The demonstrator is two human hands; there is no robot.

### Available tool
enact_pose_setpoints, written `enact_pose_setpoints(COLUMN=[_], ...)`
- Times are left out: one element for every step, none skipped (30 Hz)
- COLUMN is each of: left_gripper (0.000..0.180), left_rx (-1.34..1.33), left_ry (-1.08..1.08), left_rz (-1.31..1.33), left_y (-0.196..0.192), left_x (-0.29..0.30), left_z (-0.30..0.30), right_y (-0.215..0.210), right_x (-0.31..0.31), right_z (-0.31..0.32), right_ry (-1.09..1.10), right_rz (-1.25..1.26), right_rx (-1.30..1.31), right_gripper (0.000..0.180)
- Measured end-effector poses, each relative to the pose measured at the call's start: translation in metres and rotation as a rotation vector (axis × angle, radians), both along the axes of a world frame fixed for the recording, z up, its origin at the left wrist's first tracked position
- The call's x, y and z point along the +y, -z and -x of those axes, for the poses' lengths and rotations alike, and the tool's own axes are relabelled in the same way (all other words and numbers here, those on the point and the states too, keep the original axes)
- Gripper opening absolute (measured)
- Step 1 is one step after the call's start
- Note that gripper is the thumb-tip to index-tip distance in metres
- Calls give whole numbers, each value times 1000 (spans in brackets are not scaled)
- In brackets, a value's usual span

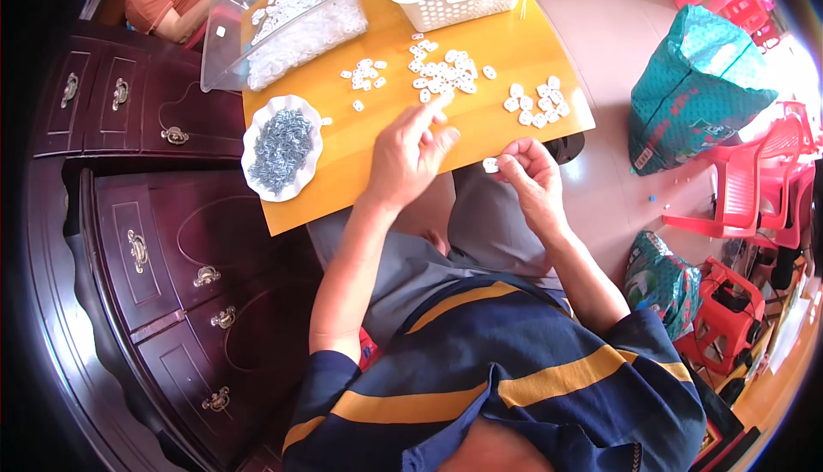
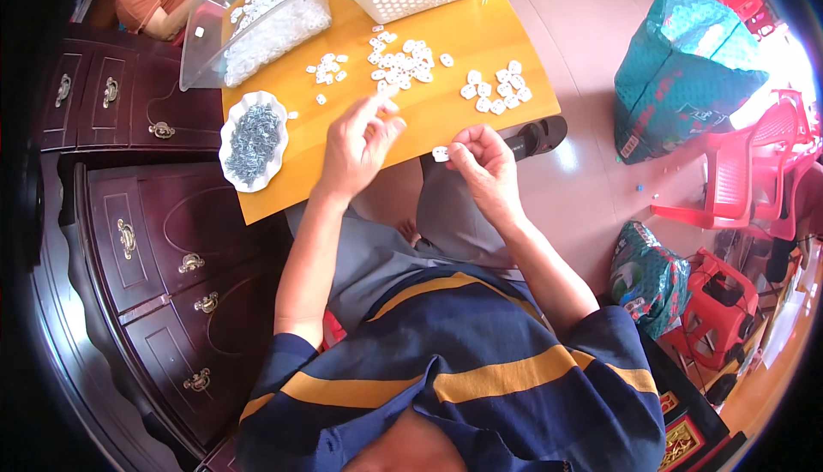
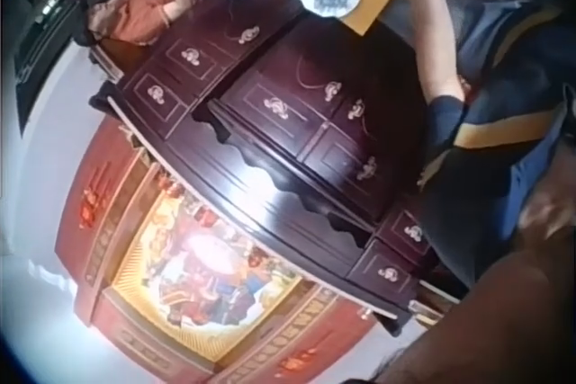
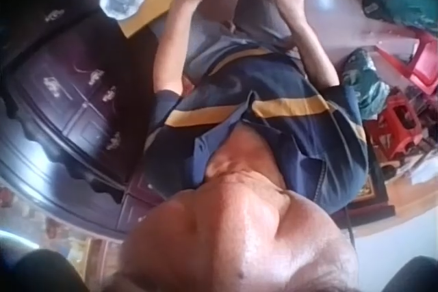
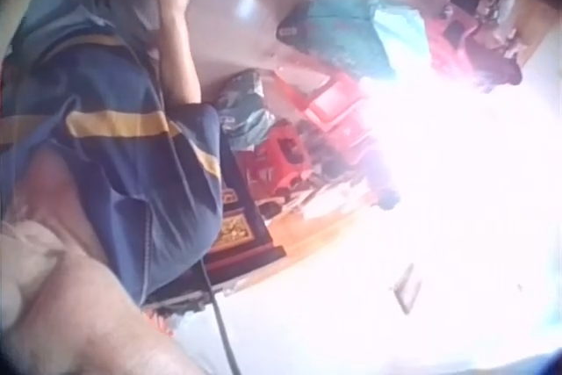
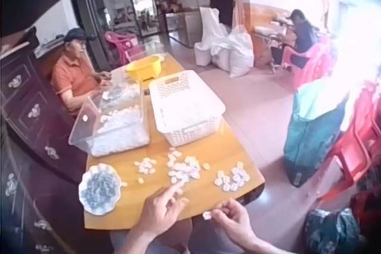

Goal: Assembling small white plastic components using a thin needle-like tool.

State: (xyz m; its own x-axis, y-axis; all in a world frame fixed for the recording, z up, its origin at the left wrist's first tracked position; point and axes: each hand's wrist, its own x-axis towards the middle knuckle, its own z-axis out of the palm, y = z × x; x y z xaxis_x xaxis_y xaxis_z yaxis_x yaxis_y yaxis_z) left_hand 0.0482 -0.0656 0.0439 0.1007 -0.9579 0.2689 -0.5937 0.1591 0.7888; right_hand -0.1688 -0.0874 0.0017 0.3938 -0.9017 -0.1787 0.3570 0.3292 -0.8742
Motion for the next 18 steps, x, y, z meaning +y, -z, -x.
enact_pose_setpoints(left_gripper=[40, 40, 39, 39, 39, 39, 40, 38, 38, 36, 33, 33, 33, 32, 32, 32, 31, 30], left_rx=[-96, -270, -443, -465, -466, -566, -663, -670, -669, -656, -643, -643, -626, -610, -593, -594, -557, -521], left_ry=[-44, -88, -132, -166, -166, -188, -209, -184, -184, -160, -136, -135, -154, -174, -192, -191, -198, -205], left_rz=[-67, 6, 77, -1, 7, 23, 40, 19, 24, 62, 98, 99, 115, 131, 146, 146, 131, 116], left_y=[-5, 2, 10, 8, 9, 14, 18, 23, 29, 31, 33, 35, 35, 35, 36, 34, 33, 32], left_x=[-8, -17, -26, -32, -40, -46, -53, -59, -61, -64, -66, -67, -68, -69, -70, -72, -73, -75], left_z=[-5, -15, -23, -24, -25, -27, -29, -30, -29, -26, -25, -26, -27, -28, -29, -32, -37, -39], right_y=[-2, -4, -6, -7, -8, -7, -7, -6, -5, -4, -3, -2, -1, -1, 0, 0, 1, 2], right_x=[-3, -5, -6, -7, -9, -9, -10, -10, -11, -11, -12, -12, -12, -13, -13, -14, -14, -15], right_z=[2, 2, 2, 2, 3, 4, 5, 5, 5, 6, 6, 6, 6, 6, 6, 6, 5, 6], right_ry=[13, 9, 1, -2, 0, -4, -5, -2, 1, 4, 6, 9, 12, 13, 12, 12, 13, 21], right_rz=[2, 12, 28, 42, 49, 61, 72, 78, 81, 83, 84, 84, 82, 81, 84, 87, 85, 104], right_rx=[35, 34, 68, 103, 102, 131, 161, 162, 160, 159, 159, 157, 155, 154, 161, 167, 167, 188], right_gripper=[6, 6, 6, 6, 6, 7, 7, 7, 7, 7, 7, 7, 7, 7, 7, 7, 7, 7])
